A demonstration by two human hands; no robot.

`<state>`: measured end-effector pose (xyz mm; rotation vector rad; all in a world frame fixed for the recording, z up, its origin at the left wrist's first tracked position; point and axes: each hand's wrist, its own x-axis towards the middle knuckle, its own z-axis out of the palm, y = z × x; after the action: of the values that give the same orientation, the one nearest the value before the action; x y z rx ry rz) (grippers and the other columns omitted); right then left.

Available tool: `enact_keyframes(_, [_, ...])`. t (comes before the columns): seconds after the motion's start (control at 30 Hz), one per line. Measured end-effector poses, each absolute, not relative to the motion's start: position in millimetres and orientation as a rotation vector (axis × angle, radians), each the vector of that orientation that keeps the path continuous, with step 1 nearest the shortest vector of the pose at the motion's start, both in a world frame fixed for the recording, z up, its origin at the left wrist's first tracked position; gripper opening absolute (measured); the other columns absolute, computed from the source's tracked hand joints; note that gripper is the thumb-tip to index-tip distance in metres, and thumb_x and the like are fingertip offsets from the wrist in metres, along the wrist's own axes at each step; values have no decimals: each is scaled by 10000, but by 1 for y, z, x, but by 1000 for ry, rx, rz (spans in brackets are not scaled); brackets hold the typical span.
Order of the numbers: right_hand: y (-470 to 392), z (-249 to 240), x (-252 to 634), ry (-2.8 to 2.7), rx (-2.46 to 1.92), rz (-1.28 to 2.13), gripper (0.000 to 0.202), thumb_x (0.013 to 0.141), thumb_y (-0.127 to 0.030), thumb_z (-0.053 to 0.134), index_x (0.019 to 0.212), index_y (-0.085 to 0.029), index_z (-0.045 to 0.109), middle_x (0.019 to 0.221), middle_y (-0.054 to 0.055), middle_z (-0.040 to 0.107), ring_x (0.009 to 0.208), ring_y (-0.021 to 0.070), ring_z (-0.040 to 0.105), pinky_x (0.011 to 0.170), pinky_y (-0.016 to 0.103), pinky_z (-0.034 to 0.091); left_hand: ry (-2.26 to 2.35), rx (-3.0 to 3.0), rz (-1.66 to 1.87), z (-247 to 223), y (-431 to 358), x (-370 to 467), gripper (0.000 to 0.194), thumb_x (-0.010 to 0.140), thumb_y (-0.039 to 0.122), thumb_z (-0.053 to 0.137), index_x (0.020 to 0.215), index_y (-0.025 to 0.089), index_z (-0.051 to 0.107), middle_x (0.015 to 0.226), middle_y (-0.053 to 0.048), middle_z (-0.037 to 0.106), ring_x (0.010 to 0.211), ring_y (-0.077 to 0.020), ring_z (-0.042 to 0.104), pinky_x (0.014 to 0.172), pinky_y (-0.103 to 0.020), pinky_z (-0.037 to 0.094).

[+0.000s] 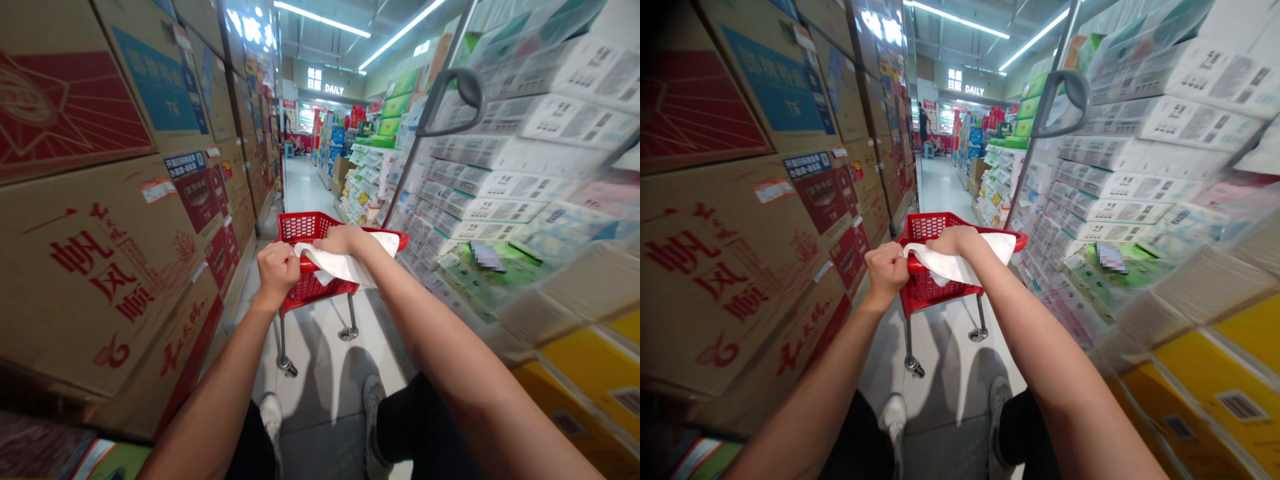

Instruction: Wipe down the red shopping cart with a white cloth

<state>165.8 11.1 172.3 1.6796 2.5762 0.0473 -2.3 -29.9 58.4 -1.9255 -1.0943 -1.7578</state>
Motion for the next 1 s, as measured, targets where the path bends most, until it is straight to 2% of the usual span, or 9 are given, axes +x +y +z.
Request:
enact_keyframes(0.17, [-20,153,163,2861,1560,196,572,997,-556,332,1100,-170,741,1120,142,742,1060,292,661,905,350,431,-1081,-1981,-1753,59,-26,-10,325,747,189,550,543,226,301,502,18,375,505,-133,379,561,-323,257])
enact_keyframes(0.27, [-42,140,172,3069,1403,366,520,1039,-472,301,1111,-166,715,1104,128,732,1092,271,612,986,370,379,-1105,-1999,-1753,61,-25,-12,384,773,226,570,518,221,283,480,29,336,486,-123,355,548,-317,232])
enact_keyframes(0.43, [-66,121,177,3236,1338,554,422,1039,-403,355,1211,-149,644,1163,132,701,1120,273,571,1030,386,352,-1134,-1997,-1742,61,-24,-4,370,779,206,550,507,221,300,473,27,356,483,-127,367,551,-315,252])
enact_keyframes(0.57, [-59,125,165,3088,1506,477,534,1065,-363,226,1066,-145,714,1045,148,741,1017,274,651,958,392,396,-1074,-2044,-1695,59,-24,6,403,814,190,528,517,228,259,463,25,350,463,-130,348,554,-326,257])
enact_keyframes(0.63, [-48,134,158,2965,1539,373,622,1068,-392,184,1005,-138,748,1001,161,757,967,280,686,905,384,426,-1041,-2048,-1687,58,-24,7,410,846,191,522,527,229,268,469,19,374,465,-134,369,555,-327,266])
enact_keyframes(0.77, [-28,146,152,2900,1452,223,683,1058,-510,188,1042,-147,766,1054,159,762,992,285,702,855,354,456,-986,-2024,-1669,60,-23,1,388,867,186,525,550,229,305,493,12,423,479,-139,410,556,-322,278])
enact_keyframes(1.0, [-4,149,201,2909,1602,166,647,1039,-591,204,1127,-219,726,1168,97,741,1092,264,671,889,320,443,-1021,-2009,-1676,61,-22,-5,354,823,153,480,542,231,280,486,11,380,496,-143,390,576,-328,286])
